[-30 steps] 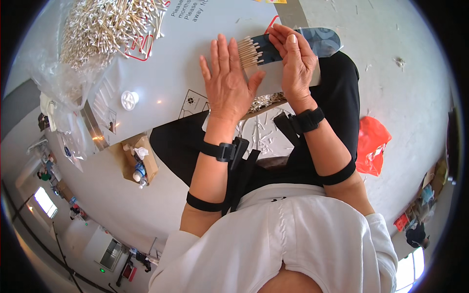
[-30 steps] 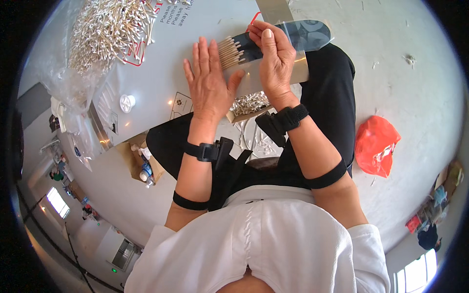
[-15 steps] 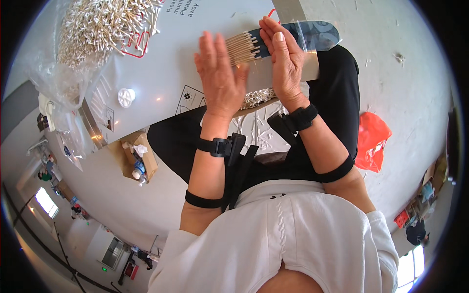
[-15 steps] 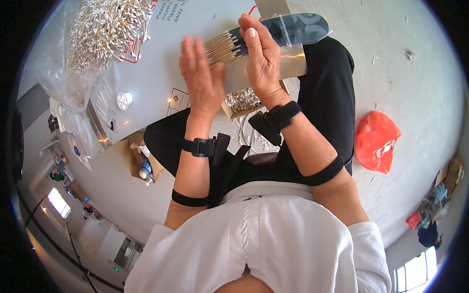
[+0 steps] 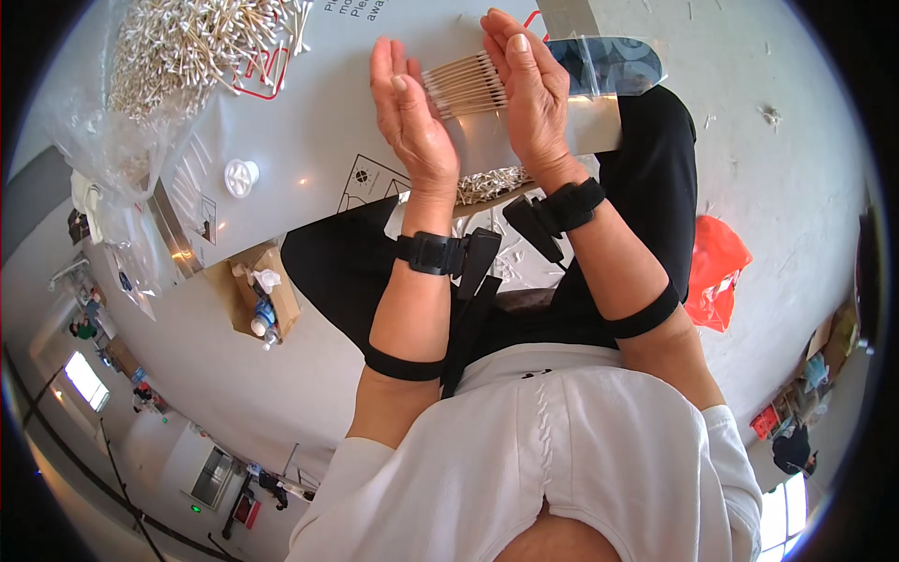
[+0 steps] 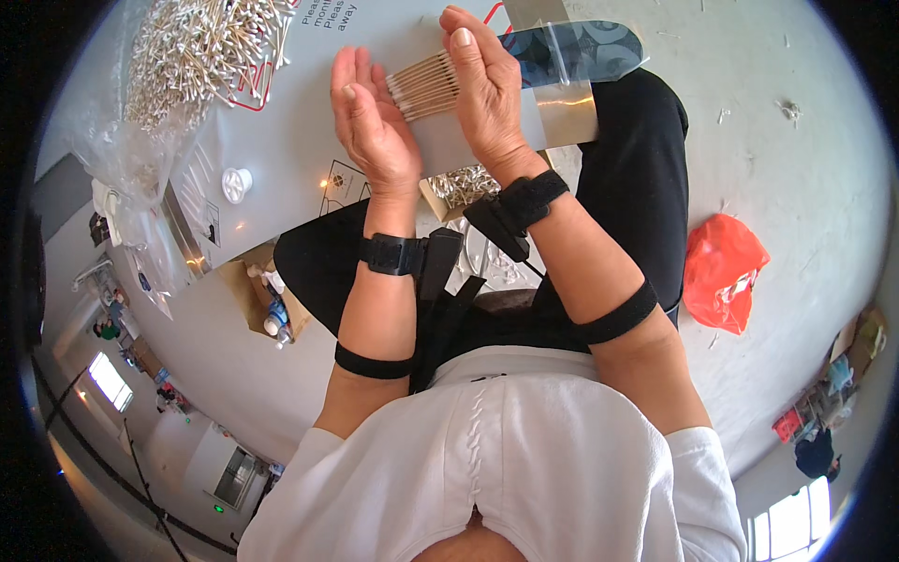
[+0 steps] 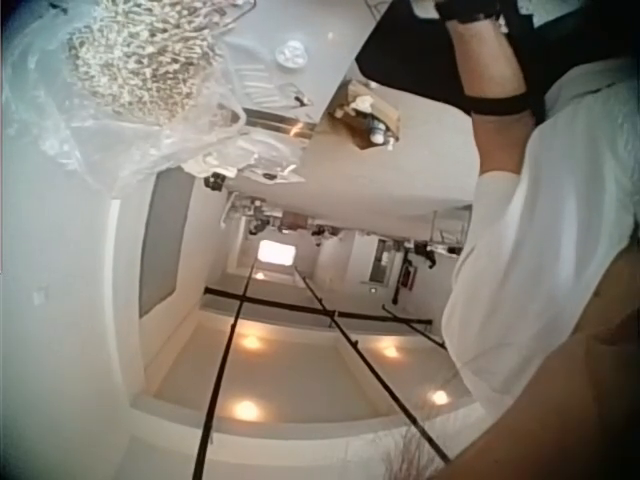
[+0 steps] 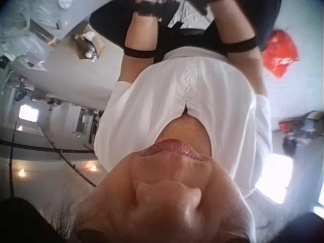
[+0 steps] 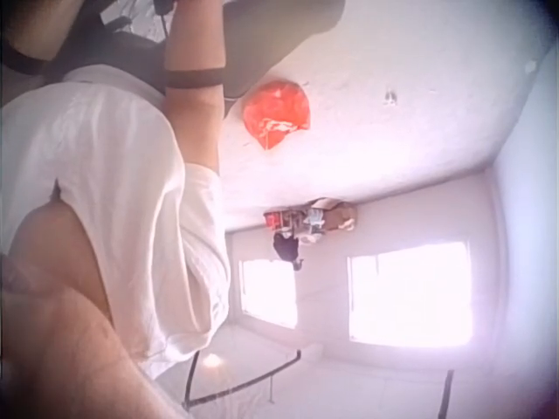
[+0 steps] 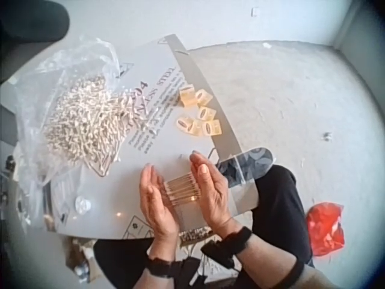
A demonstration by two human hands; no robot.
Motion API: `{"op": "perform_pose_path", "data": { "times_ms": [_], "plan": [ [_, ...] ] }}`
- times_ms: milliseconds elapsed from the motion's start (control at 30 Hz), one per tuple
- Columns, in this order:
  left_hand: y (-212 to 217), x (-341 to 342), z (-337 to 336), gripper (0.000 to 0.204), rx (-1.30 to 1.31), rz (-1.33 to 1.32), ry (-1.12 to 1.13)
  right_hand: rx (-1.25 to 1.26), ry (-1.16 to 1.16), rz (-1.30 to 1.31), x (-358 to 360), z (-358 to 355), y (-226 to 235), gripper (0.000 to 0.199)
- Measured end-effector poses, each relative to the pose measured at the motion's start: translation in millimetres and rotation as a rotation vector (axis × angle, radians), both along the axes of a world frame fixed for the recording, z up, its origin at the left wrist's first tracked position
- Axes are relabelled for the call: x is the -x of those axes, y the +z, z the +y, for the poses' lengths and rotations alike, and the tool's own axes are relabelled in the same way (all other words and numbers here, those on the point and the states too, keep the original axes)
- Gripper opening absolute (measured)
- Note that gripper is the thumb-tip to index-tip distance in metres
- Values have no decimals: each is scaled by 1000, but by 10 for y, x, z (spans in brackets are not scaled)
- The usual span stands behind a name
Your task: Packing cotton swabs into plastic containers and labeling them.
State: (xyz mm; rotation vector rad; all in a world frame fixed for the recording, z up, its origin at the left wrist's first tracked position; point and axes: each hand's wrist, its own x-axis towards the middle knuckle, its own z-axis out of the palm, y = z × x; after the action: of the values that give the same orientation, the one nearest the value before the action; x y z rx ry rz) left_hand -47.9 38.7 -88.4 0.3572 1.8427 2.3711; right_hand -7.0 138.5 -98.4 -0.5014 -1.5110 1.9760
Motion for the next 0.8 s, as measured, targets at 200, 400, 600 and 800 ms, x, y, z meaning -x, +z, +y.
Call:
{"op": "perform_pose_path", "data": {
  "times_ms": [200, 400, 600, 800],
  "plan": [
    [23, -51, -359, 51, 530, 355, 4, 258, -180, 70, -192, 178, 62, 33],
    [177, -316, -503, 62, 1319, 801, -241, 177, -169, -17, -381, 236, 93, 25],
    [139, -370, -466, 76, 1447, 734, -296, 119, -98, -83, -394, 231, 111, 22],
    [126, -310, -450, 79, 1372, 746, -271, 107, -95, -49, -384, 218, 77, 28]
  ]
}}
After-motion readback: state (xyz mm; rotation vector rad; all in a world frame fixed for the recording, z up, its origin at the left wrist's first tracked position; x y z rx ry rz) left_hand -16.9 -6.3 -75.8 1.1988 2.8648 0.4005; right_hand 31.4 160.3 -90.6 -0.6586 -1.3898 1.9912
